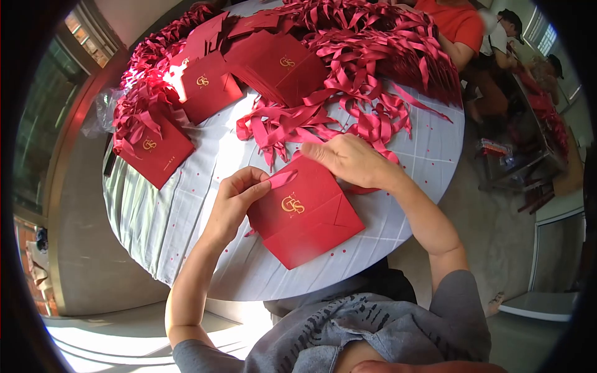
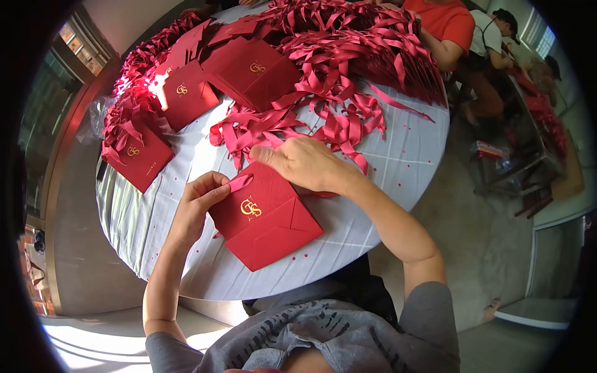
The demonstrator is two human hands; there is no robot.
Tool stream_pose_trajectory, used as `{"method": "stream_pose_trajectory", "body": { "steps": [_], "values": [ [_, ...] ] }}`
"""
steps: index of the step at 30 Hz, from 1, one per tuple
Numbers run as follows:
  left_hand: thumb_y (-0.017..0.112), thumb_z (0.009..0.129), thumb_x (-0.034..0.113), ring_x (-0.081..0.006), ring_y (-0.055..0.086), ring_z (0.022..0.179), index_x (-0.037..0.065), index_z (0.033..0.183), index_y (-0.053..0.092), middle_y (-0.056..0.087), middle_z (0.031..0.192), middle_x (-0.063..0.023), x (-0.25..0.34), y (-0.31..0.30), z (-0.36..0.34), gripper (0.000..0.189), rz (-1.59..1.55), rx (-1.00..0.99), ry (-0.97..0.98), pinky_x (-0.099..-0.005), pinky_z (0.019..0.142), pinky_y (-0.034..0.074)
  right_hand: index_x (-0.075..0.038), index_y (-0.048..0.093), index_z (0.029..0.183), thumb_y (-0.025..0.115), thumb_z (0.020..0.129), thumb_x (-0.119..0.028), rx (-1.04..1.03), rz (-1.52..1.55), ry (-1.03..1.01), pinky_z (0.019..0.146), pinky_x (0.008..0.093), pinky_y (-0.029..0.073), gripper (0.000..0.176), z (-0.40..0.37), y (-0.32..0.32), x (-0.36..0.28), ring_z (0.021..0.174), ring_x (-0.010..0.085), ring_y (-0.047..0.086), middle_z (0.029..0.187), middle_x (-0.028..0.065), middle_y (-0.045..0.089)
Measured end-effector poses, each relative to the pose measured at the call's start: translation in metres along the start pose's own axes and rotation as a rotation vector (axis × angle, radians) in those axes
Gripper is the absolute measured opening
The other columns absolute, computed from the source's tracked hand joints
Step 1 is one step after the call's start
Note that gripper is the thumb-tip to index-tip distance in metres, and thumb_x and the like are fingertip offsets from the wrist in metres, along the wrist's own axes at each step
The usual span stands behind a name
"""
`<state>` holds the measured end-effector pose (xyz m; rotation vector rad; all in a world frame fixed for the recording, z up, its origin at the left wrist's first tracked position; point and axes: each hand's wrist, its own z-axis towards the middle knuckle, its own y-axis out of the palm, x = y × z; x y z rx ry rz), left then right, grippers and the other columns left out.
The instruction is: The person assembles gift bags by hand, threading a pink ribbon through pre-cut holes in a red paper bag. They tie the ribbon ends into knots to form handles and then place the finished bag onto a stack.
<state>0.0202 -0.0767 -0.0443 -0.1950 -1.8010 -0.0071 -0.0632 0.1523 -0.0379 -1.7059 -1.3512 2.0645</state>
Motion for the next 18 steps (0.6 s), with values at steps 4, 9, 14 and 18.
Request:
{"method": "stream_pose_trajectory", "body": {
  "steps": [4,9,14,18],
  "values": [
    [0.057,0.090,0.013,-0.0028,0.050,0.068,0.004,0.089,0.058,0.058,0.074,0.0036,-0.003,0.005,0.002,0.009,-0.023,0.032,0.043,-0.0185,0.062,0.037,0.001,0.064,0.089,0.074,0.079,-0.028,-0.171,0.580,-0.094,0.061,0.0243,0.045,0.033,-0.004,0.012,-0.005,0.069,0.0058,0.054,0.074,0.0011,0.062],
    [0.055,0.090,0.008,-0.0073,0.053,0.077,0.001,0.096,0.058,0.058,0.082,0.0000,-0.011,0.004,0.007,0.010,0.065,0.004,0.153,-0.0218,0.066,0.042,0.001,0.063,0.092,0.072,0.080,-0.016,-0.133,0.784,-0.007,0.066,0.0207,0.048,0.023,0.001,0.027,0.000,0.078,0.0053,0.059,0.084,0.0033,0.065],
    [0.062,0.080,-0.001,-0.0208,0.058,0.082,0.002,0.098,0.061,0.060,0.093,-0.0095,-0.006,0.016,0.003,0.018,0.443,0.207,0.573,-0.0298,0.074,0.045,0.000,0.062,0.092,0.068,0.084,-0.013,-0.071,0.751,-0.125,0.067,0.0213,0.049,0.016,0.007,0.033,0.003,0.078,0.0050,0.059,0.085,0.0023,0.065],
    [0.065,0.073,-0.002,-0.0274,0.054,0.083,0.004,0.091,0.062,0.057,0.091,-0.0110,-0.005,0.020,0.005,0.019,0.719,0.249,0.723,-0.0372,0.075,0.043,0.002,0.062,0.083,0.067,0.085,-0.014,0.067,0.692,-0.225,0.068,0.0243,0.046,0.017,0.008,0.040,0.001,0.076,0.0056,0.054,0.079,0.0020,0.063]
  ]
}}
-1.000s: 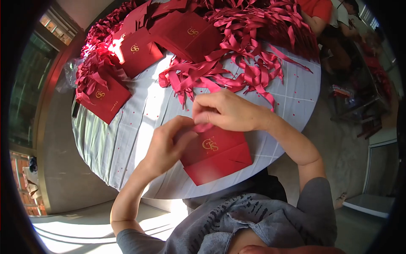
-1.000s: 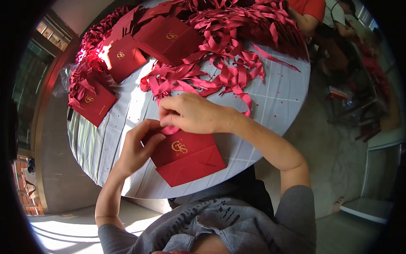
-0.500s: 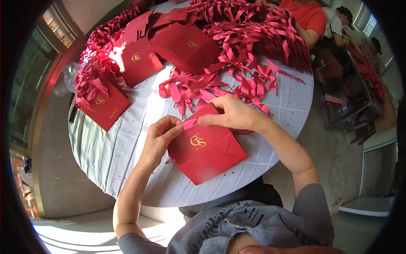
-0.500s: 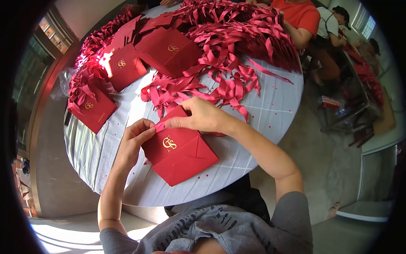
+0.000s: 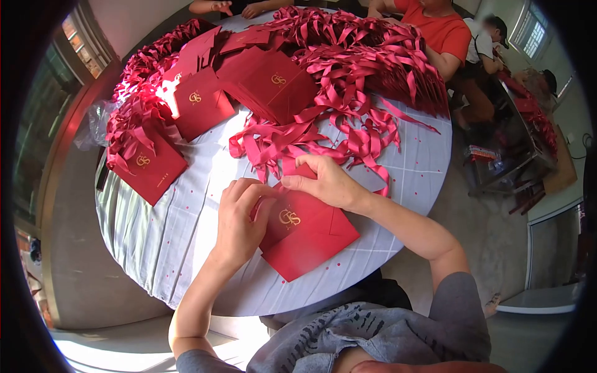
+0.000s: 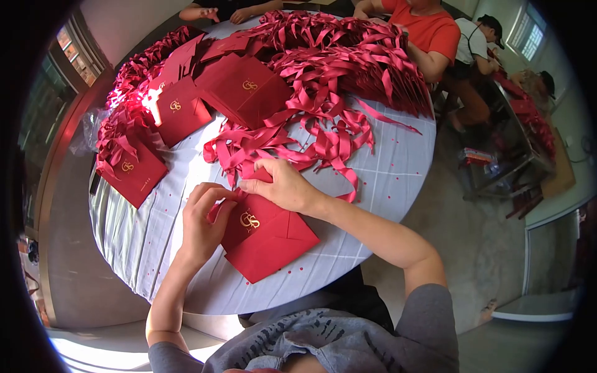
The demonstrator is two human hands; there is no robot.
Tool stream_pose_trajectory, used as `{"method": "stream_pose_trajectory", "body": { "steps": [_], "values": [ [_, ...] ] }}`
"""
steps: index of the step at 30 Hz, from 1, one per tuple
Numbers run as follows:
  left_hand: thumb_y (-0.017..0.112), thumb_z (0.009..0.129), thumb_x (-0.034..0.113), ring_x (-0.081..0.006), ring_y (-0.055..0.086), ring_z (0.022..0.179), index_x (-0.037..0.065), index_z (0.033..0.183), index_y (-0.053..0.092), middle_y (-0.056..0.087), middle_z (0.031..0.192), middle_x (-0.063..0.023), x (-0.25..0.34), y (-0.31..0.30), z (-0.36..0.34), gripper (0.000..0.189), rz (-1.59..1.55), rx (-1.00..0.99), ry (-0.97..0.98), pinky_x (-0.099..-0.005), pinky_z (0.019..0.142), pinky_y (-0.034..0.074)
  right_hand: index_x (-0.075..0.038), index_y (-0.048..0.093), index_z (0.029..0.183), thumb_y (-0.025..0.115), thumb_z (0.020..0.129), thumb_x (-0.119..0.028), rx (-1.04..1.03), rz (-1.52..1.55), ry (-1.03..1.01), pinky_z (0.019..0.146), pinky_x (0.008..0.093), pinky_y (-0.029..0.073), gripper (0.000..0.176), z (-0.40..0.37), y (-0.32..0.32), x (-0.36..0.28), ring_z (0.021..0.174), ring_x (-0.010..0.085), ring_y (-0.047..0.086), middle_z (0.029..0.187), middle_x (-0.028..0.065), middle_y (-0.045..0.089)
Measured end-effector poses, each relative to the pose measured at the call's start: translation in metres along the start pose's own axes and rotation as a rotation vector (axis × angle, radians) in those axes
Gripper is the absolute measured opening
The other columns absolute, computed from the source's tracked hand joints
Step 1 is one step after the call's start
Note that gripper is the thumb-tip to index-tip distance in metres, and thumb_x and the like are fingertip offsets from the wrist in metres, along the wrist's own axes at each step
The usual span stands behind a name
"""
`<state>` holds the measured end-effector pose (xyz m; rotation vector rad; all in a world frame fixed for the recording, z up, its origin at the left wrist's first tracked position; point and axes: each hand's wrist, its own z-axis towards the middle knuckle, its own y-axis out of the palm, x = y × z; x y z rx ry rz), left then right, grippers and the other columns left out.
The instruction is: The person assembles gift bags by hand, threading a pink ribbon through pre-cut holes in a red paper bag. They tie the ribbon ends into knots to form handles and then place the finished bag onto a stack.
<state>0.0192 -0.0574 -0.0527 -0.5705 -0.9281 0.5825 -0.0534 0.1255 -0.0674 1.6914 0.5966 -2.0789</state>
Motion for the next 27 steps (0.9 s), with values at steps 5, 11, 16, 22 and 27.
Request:
{"method": "stream_pose_trajectory", "body": {
  "steps": [5,11,16,22,27],
  "values": [
    [0.059,0.076,0.000,-0.0287,0.051,0.083,0.005,0.087,0.057,0.054,0.087,-0.0108,0.010,-0.004,0.005,0.012,0.197,-0.053,0.028,-0.0377,0.073,0.039,0.001,0.060,0.092,0.063,0.089,-0.016,-0.046,-0.090,0.032,0.068,0.0215,0.046,0.018,0.000,-0.003,0.004,0.079,0.0032,0.054,0.083,-0.0002,0.062],
    [0.050,0.076,-0.003,-0.0304,0.050,0.079,0.002,0.085,0.049,0.052,0.081,-0.0136,0.014,-0.005,0.010,0.011,0.332,-0.196,0.016,-0.0399,0.071,0.038,0.003,0.060,0.094,0.062,0.089,-0.014,-0.056,-0.135,0.053,0.070,0.0221,0.047,0.018,0.000,-0.001,0.009,0.081,0.0050,0.056,0.084,0.0018,0.063],
    [0.049,0.078,-0.003,-0.0324,0.053,0.086,0.000,0.092,0.051,0.054,0.087,-0.0154,0.012,-0.007,0.012,0.015,0.344,-0.268,-0.044,-0.0409,0.076,0.040,0.004,0.061,0.100,0.061,0.089,-0.012,-0.074,-0.113,0.086,0.076,0.0236,0.049,0.019,0.000,0.001,0.011,0.086,0.0077,0.060,0.092,0.0053,0.066],
    [0.055,0.078,-0.002,-0.0355,0.055,0.084,0.000,0.095,0.052,0.055,0.089,-0.0173,0.009,-0.010,0.015,0.018,0.189,-0.290,-0.163,-0.0437,0.075,0.044,0.004,0.061,0.099,0.061,0.089,-0.013,-0.073,-0.118,0.115,0.076,0.0239,0.049,0.020,0.001,0.000,0.013,0.088,0.0081,0.060,0.093,0.0062,0.066],
    [0.058,0.077,0.000,-0.0354,0.055,0.084,0.000,0.090,0.053,0.054,0.086,-0.0172,0.013,-0.012,0.013,0.014,0.268,-0.307,-0.128,-0.0445,0.073,0.044,0.003,0.061,0.098,0.061,0.089,-0.014,-0.059,-0.053,0.103,0.075,0.0238,0.048,0.019,0.002,0.001,0.019,0.085,0.0082,0.061,0.090,0.0061,0.067]
  ]
}}
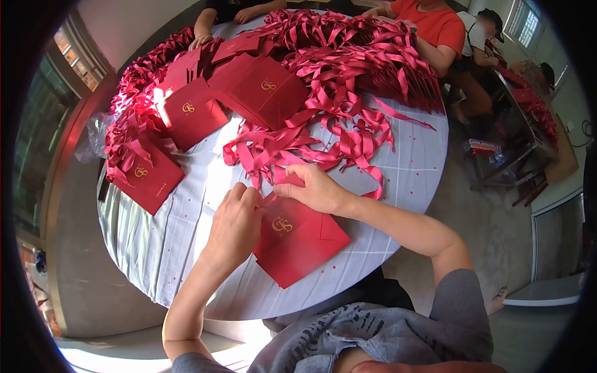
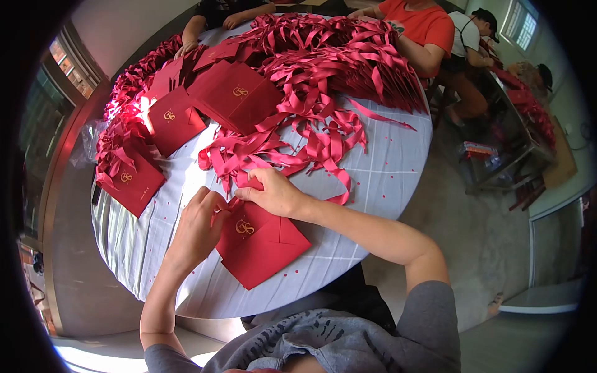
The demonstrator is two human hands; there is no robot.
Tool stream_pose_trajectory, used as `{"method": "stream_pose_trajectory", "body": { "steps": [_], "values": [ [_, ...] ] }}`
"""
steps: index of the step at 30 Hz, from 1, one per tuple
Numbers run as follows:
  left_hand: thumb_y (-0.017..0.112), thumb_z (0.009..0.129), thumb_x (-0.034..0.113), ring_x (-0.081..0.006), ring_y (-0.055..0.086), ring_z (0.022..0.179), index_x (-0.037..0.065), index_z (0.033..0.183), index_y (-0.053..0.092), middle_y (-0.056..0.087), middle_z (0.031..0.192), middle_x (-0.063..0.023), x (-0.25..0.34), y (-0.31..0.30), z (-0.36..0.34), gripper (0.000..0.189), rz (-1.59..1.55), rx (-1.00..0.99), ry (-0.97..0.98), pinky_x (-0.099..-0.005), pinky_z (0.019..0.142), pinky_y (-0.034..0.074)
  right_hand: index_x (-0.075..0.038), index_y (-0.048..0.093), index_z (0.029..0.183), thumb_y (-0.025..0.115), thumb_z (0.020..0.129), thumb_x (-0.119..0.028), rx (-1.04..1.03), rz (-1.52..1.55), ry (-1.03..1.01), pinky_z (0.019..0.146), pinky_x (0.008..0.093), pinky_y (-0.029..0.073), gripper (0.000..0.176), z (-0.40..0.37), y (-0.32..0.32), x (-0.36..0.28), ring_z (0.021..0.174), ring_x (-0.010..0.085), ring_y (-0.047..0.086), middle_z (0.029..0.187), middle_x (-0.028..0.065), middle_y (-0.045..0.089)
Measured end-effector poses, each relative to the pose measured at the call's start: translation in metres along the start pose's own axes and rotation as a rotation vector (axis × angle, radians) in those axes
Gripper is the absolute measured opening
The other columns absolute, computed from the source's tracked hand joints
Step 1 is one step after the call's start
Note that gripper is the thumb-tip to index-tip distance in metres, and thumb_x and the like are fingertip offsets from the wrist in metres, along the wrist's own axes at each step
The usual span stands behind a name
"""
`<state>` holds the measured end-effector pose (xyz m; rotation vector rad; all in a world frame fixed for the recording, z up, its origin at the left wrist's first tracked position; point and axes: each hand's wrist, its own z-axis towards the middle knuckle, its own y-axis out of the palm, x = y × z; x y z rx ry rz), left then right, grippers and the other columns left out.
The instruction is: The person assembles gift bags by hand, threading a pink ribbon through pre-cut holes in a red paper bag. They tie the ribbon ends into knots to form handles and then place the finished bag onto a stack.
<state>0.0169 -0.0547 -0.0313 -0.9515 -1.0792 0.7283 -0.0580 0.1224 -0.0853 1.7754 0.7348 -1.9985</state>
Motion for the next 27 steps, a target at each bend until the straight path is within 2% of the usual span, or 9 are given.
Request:
{"method": "stream_pose_trajectory", "body": {
  "steps": [2,5,9,11,15,17,21,23,27],
  "values": [
    [0.059,0.078,0.001,-0.0339,0.057,0.081,-0.001,0.089,0.053,0.057,0.084,-0.0164,-0.003,0.000,0.001,0.013,-0.087,-0.030,-0.007,-0.0424,0.072,0.046,0.002,0.060,0.080,0.066,0.085,-0.015,0.079,0.034,-0.039,0.062,0.0259,0.045,0.018,0.000,0.002,0.001,0.069,0.0059,0.054,0.071,0.0041,0.062],
    [0.060,0.079,0.002,-0.0292,0.061,0.077,-0.002,0.089,0.054,0.061,0.081,-0.0151,-0.008,-0.003,0.008,0.012,-0.293,-0.157,-0.192,-0.0372,0.070,0.049,0.003,0.061,0.096,0.061,0.089,-0.013,-0.006,-0.038,0.028,0.074,0.0235,0.049,0.018,-0.002,-0.002,-0.003,0.084,0.0081,0.061,0.088,0.0056,0.067],
    [0.062,0.080,0.003,-0.0233,0.065,0.074,-0.004,0.091,0.056,0.065,0.083,-0.0142,-0.018,0.002,0.012,0.014,-0.443,-0.170,-0.170,-0.0322,0.069,0.051,0.003,0.061,0.097,0.061,0.089,-0.013,0.005,-0.057,0.017,0.074,0.0231,0.048,0.018,-0.001,0.000,0.003,0.085,0.0077,0.060,0.089,0.0055,0.067],
    [0.064,0.077,0.002,-0.0193,0.065,0.075,-0.004,0.091,0.058,0.066,0.083,-0.0132,-0.014,0.003,0.015,0.016,-0.526,-0.166,-0.199,-0.0300,0.070,0.052,0.002,0.059,0.078,0.066,0.085,-0.014,0.090,0.004,-0.048,0.061,0.0262,0.044,0.019,0.000,0.004,0.006,0.068,0.0055,0.052,0.068,0.0036,0.060],
    [0.065,0.076,-0.001,-0.0180,0.065,0.076,-0.004,0.089,0.056,0.066,0.082,-0.0124,-0.009,0.004,0.019,0.016,-0.538,-0.129,-0.221,-0.0295,0.071,0.052,0.002,0.059,0.078,0.066,0.085,-0.015,0.101,0.101,-0.068,0.060,0.0265,0.044,0.020,0.001,0.007,0.008,0.069,0.0055,0.052,0.068,0.0041,0.060],
    [0.064,0.077,-0.005,-0.0125,0.062,0.075,-0.001,0.096,0.051,0.062,0.082,-0.0078,-0.012,0.009,0.019,0.023,-0.533,-0.096,-0.152,-0.0256,0.065,0.050,0.003,0.059,0.080,0.066,0.085,-0.016,0.099,0.008,-0.124,0.059,0.0269,0.043,0.020,0.004,0.006,0.019,0.068,0.0052,0.050,0.068,0.0035,0.058],
    [0.062,0.077,-0.005,-0.0190,0.065,0.072,-0.002,0.096,0.044,0.060,0.082,-0.0115,-0.012,-0.004,0.024,0.027,-0.716,-0.192,-0.267,-0.0291,0.059,0.053,0.003,0.059,0.081,0.065,0.085,-0.017,0.090,-0.010,-0.131,0.058,0.0276,0.041,0.021,-0.001,0.007,0.010,0.067,0.0050,0.048,0.067,0.0022,0.056],
    [0.060,0.078,-0.006,-0.0187,0.065,0.070,-0.001,0.100,0.041,0.058,0.084,-0.0117,-0.011,-0.013,0.028,0.029,-0.797,-0.369,-0.351,-0.0289,0.054,0.052,0.002,0.059,0.080,0.065,0.086,-0.017,0.080,0.071,-0.128,0.057,0.0274,0.040,0.021,-0.002,0.010,0.010,0.065,0.0047,0.046,0.066,0.0007,0.054],
    [0.059,0.080,-0.006,-0.0172,0.065,0.072,-0.001,0.099,0.043,0.058,0.086,-0.0118,-0.018,-0.009,0.025,0.025,-0.665,-0.379,-0.271,-0.0282,0.058,0.053,0.002,0.059,0.081,0.065,0.086,-0.017,0.050,0.062,-0.074,0.058,0.0262,0.041,0.020,-0.001,0.007,0.014,0.066,0.0042,0.048,0.067,0.0005,0.056]
  ]
}}
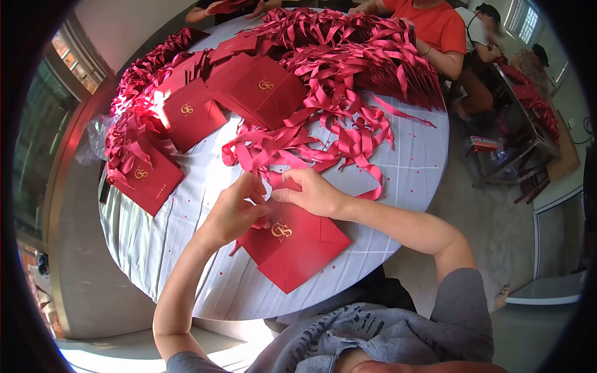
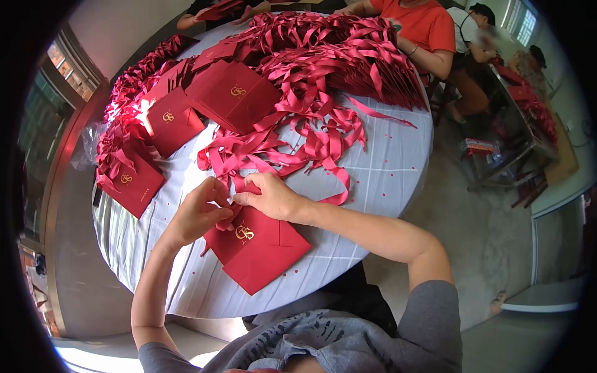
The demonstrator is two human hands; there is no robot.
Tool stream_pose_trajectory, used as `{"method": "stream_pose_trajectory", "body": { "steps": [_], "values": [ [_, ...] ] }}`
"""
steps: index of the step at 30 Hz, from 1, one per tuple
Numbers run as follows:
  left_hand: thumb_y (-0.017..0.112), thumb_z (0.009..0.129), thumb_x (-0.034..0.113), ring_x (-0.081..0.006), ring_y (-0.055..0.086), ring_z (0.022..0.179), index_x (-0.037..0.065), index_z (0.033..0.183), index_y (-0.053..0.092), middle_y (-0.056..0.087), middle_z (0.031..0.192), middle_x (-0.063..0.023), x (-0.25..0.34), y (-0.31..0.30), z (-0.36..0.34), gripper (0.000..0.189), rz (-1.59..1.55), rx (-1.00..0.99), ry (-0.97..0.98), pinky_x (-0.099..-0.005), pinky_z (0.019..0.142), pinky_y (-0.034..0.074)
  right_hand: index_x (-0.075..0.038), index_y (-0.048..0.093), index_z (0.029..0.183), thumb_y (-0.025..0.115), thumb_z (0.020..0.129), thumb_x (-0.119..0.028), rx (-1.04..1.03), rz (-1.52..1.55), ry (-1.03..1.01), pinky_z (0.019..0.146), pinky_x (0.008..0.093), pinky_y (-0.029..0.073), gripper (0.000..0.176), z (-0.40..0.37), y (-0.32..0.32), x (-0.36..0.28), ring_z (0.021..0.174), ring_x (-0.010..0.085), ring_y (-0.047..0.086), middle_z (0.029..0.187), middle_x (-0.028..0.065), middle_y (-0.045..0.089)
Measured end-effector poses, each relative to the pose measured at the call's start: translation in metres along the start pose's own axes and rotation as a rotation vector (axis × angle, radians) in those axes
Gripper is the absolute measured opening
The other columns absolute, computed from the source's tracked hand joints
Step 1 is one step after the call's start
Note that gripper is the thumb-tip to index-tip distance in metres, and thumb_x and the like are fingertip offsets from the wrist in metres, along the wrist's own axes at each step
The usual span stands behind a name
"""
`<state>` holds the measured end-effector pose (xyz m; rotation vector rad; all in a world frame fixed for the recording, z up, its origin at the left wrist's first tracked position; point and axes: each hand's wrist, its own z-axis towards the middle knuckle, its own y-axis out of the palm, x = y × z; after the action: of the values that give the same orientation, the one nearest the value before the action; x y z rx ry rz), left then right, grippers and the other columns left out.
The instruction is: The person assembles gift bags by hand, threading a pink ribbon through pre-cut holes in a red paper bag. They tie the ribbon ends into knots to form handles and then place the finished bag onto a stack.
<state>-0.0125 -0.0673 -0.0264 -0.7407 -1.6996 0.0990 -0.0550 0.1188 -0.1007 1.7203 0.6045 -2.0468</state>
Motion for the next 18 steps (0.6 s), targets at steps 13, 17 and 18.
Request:
{"method": "stream_pose_trajectory", "body": {
  "steps": [13,17,18],
  "values": [
    [0.060,0.077,-0.008,-0.0217,0.062,0.090,-0.003,0.104,0.049,0.051,0.106,-0.0144,-0.017,0.011,-0.014,0.030,0.270,0.188,0.138,-0.0306,0.073,0.054,0.001,0.060,0.097,0.060,0.091,-0.018,-0.105,0.036,0.086,0.066,0.0213,0.044,0.020,-0.002,-0.007,-0.012,0.078,0.0029,0.052,0.085,-0.0009,0.060],
    [0.062,0.077,-0.006,-0.0252,0.063,0.090,-0.005,0.104,0.054,0.051,0.109,-0.0158,-0.026,0.009,-0.014,0.029,0.174,0.162,0.071,-0.0312,0.076,0.054,0.001,0.061,0.090,0.059,0.092,-0.019,-0.086,-0.036,0.087,0.061,0.0197,0.040,0.020,-0.003,-0.007,-0.021,0.072,0.0015,0.048,0.073,-0.0041,0.054],
    [0.062,0.077,-0.006,-0.0252,0.063,0.090,-0.005,0.104,0.054,0.051,0.109,-0.0158,-0.027,0.008,-0.014,0.029,0.172,0.163,0.074,-0.0312,0.076,0.054,0.001,0.061,0.090,0.059,0.092,-0.019,-0.086,-0.039,0.087,0.061,0.0197,0.040,0.020,-0.003,-0.006,-0.020,0.072,0.0015,0.048,0.073,-0.0041,0.054]
  ]
}}
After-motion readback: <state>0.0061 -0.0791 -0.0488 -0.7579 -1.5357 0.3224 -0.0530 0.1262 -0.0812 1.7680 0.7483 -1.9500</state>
